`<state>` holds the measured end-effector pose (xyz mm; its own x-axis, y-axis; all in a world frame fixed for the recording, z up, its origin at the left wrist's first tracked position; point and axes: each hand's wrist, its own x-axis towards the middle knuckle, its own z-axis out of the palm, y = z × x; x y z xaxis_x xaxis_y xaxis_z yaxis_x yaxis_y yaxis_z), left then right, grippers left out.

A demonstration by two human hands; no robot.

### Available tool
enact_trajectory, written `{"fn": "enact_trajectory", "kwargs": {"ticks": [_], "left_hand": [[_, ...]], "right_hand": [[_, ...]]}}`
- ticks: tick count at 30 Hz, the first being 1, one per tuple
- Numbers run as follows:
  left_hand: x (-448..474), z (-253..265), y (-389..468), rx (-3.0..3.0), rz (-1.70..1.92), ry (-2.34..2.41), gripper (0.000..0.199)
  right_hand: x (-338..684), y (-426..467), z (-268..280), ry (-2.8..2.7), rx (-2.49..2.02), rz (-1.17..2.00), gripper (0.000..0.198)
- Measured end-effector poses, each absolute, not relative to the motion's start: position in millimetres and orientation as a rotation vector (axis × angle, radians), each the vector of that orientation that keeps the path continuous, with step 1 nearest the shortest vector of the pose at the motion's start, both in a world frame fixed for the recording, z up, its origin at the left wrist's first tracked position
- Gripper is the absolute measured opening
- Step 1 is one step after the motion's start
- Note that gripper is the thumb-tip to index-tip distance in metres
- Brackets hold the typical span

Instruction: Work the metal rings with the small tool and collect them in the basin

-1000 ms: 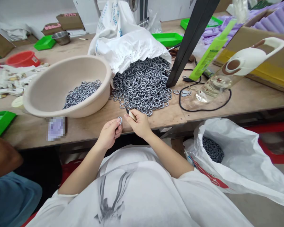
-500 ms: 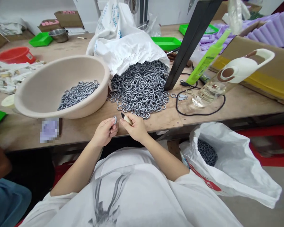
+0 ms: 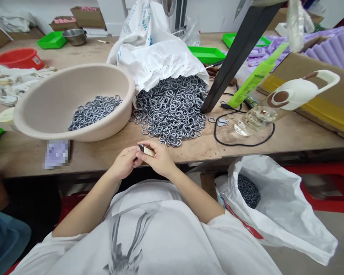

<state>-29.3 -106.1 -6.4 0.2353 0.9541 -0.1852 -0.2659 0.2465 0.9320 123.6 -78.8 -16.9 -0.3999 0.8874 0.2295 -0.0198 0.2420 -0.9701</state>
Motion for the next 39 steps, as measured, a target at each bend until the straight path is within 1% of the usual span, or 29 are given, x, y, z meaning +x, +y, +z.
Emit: {"fn": "enact_trajectory", "kwargs": {"ticks": [7, 10, 13, 16, 20, 24, 27, 30, 32, 37, 39], "left_hand": [[-38, -10, -105, 0.946, 0.968, 0.877, 0.04], [-38, -9, -105, 0.963, 0.968, 0.854, 0.041], [-38, -8, -106, 0.966, 0.966, 0.823, 0.043], [-38, -5, -107, 0.896, 0.999, 0.802, 0.042], [-40, -4, -107, 0.801, 1.02, 0.803, 0.042], [-39, -5, -107, 0.735, 1.052, 0.804, 0.043], [-39, -6, -107, 0.717, 1.049, 0.797, 0.041], [-42, -5, -108, 0.715, 1.034, 0.791, 0.038], [-44, -5, -108, 0.75, 1.013, 0.773, 0.039], [-48, -6, -111, 1.021, 0.861, 0.694, 0.048], [-46, -7, -111, 1.004, 0.911, 0.713, 0.047]], "right_hand": [[116, -71, -16, -1.524, -0.775, 1.433, 0.036], [115, -69, -11, -1.525, -0.793, 1.397, 0.039], [118, -70, -6, -1.546, -0.886, 1.245, 0.045], [123, -76, -4, -1.716, -0.921, 1.029, 0.042], [127, -86, -4, -1.967, -0.853, 0.753, 0.039], [124, -90, -5, -2.046, -0.786, 0.589, 0.037], [121, -90, -6, -2.066, -0.773, 0.526, 0.037], [119, -89, -7, -2.089, -0.779, 0.527, 0.039], [120, -85, -8, -2.083, -0.819, 0.584, 0.041], [126, -70, -10, -1.795, -1.136, 0.732, 0.044], [125, -72, -7, -1.774, -1.081, 0.759, 0.041]]}}
